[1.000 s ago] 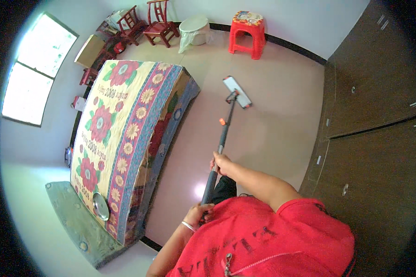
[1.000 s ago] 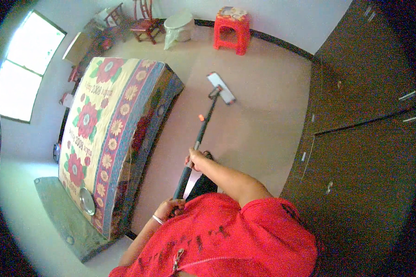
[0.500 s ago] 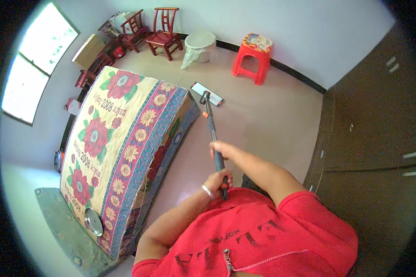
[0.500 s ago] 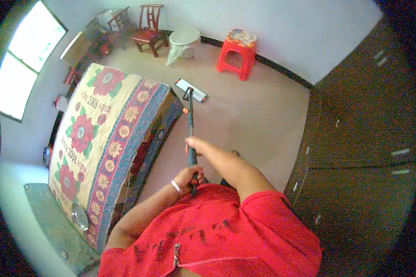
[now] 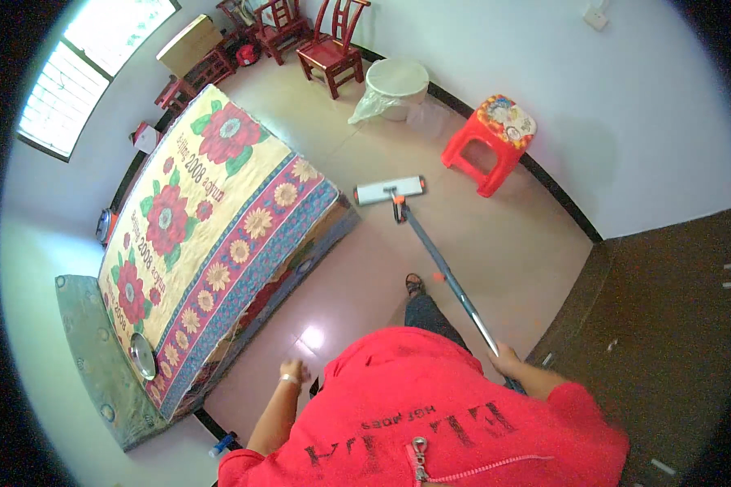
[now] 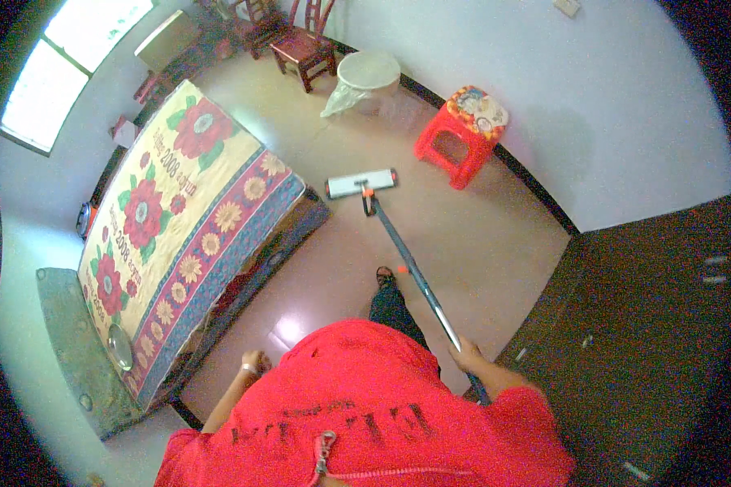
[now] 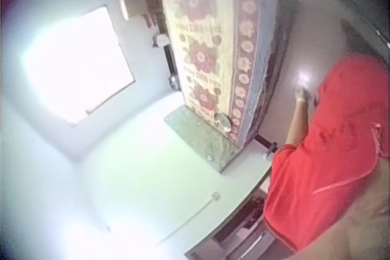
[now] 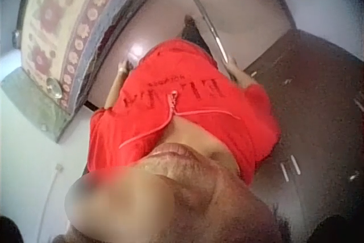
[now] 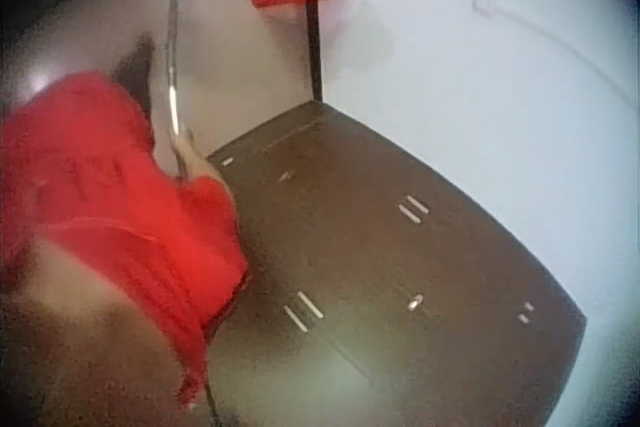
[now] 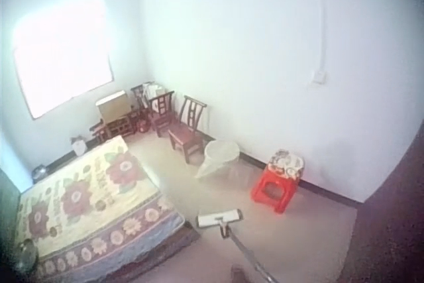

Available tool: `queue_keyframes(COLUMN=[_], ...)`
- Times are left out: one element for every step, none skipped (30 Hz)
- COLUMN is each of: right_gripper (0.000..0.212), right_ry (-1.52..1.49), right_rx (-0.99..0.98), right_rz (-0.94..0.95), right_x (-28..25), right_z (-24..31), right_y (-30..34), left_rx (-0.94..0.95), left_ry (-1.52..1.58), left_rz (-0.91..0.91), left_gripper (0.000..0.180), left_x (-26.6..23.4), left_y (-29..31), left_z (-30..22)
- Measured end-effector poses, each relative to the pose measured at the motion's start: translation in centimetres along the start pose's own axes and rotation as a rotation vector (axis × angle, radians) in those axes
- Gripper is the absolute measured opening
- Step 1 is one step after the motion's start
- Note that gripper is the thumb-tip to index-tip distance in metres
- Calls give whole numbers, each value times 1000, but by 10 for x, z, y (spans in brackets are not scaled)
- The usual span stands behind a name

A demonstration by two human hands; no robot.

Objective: The person cleans the floor of a room using a flat mop.

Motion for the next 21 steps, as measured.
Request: queue_keyframes(right_gripper=[27, 28, 28, 28, 29, 29, 28, 28, 27, 27, 27, 27, 27, 27, 28, 28, 29, 29, 29, 31, 33], right_ry=[89, 167, 169, 203, 244, 174, 139, 105, 68, 43, 148, 163, 167, 195, 105, 108, 152, 201, 208, 45, -110], right_rx=[7, 49, 66, 67, 66, 139, 114, 87, 62, 25, -175, -150, -272, -197, -143, -154, -191, -233, -245, -230, -214], right_rz=[6, -7, 2, -2, -1, 47, 96, 140, 173, 212, 80, 165, 148, 177, 229, 168, 171, 176, 181, 270, 368], right_x=[-18, -32, -48, -65, -80, -100, -116, -128, -139, -145, -140, -136, -143, -153, -171, -179, -189, -198, -206, -212, -215], right_z=[-9, -22, -30, -34, -33, -15, 0, 16, 45, 75, 91, 115, 168, 212, 246, 268, 302, 337, 364, 389, 418], right_y=[10, 13, 8, -1, -9, -16, -31, -49, -70, -95, -134, -176, -195, -215, -233, -267, -295, -322, -351, -377, -391], left_rx=[-111, -184, -264, -282, -198, -98, -113, -44, 26, 98, 172, 243, 309, 306, 281, 253, 235, 228, 220, 209, 195], left_ry=[217, 187, 154, 152, -361, -874, -870, -958, -1044, -1115, -1187, -1256, -1320, -1312, -1220, -1127, -1085, -1070, -1059, -1059, -1060], left_rz=[55, -12, -70, -72, -41, 7, 8, 31, 47, 52, 56, 51, 40, 43, 90, 112, 111, 103, 100, 100, 87], left_gripper=[9, 6, 5, 5, 8, 12, 12, 15, 17, 20, 22, 25, 28, 28, 28, 29, 28, 28, 28, 28, 28], left_x=[-53, -60, -47, -29, -2, 29, 45, 62, 76, 85, 96, 103, 105, 124, 162, 185, 194, 196, 199, 200, 195], left_y=[-25, -29, -23, -25, -20, -18, -24, -38, -54, -72, -87, -98, -104, -101, -85, -71, -66, -68, -74, -84, -95], left_z=[50, 75, 81, 83, 75, 56, 45, 35, 27, 25, 19, 14, 7, -14, -51, -82, -101, -109, -118, -122, -126])
Point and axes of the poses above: each hand's wrist, its own y-axis away from the middle knuckle, its own x-axis out of the palm, z = x × y, the point moved 2 cm from there along -y, towards the middle knuckle, and after that the axes turned 10 degrees about z, right-handed, at the moved point
